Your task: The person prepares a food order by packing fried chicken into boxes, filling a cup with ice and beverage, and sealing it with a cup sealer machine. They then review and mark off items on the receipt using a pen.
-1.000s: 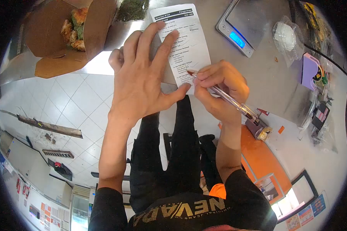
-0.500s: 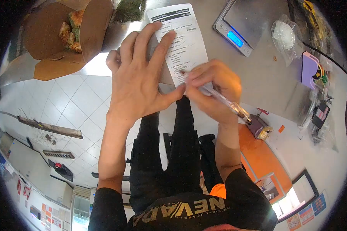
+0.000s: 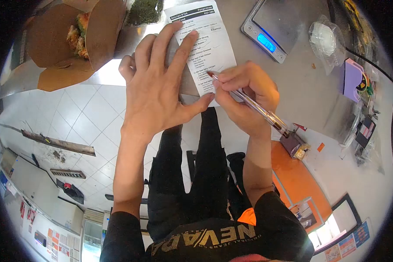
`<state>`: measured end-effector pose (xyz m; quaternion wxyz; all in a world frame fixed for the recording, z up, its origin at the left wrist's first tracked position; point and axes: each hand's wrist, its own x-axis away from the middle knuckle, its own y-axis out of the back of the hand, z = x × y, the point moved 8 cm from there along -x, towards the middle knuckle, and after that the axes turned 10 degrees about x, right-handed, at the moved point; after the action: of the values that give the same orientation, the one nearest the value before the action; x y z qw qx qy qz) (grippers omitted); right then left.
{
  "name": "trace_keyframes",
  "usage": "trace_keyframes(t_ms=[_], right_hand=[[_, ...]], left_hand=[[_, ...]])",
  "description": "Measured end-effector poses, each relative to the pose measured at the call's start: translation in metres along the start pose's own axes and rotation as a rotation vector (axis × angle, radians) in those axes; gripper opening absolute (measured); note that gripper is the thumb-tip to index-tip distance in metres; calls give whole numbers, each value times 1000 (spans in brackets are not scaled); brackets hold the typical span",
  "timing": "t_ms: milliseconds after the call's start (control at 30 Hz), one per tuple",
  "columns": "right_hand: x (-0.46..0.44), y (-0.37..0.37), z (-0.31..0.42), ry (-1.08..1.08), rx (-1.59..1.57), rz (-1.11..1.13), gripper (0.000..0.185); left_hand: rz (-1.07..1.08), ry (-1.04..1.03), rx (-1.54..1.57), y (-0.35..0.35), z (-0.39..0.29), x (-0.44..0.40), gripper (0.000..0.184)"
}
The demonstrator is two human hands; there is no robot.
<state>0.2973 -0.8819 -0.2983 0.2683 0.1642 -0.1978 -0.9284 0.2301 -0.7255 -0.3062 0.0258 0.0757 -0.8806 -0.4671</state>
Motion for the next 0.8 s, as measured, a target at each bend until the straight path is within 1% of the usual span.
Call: trace_keyframes(t_ms=[67,167,267,367,467,567,667,767,800], right_hand=[[-5,-1,1,41,14,-29,19],[-11,-8,16,144,29,45,22],[-14,-21,23,65,22,90,22],[-15,-17,16,105,2,17,19],[-17,-18,18,114,39,9,19],[-16,-19,17,78,33,87,20],[-15,-17,11,50,16,11,20],[-13,-13,14,56,-73,54,21],[-10,-9,11,24,-74,37,22]], left_hand=[[0,-4,-6,0,0,0,101],[-6,-35,-49,5,-4,0,96],[-5,-36,-41,5,-5,0,97],[-6,-25,-22,6,-5,0,100],[-7,-31,-18,6,-4,0,100],[-9,-30,-19,5,-3,0,100],[-2,-24,-16,5,-4,0,100],[-14,-32,-16,6,-4,1,99],[-10,-22,-14,5,-3,0,100]])
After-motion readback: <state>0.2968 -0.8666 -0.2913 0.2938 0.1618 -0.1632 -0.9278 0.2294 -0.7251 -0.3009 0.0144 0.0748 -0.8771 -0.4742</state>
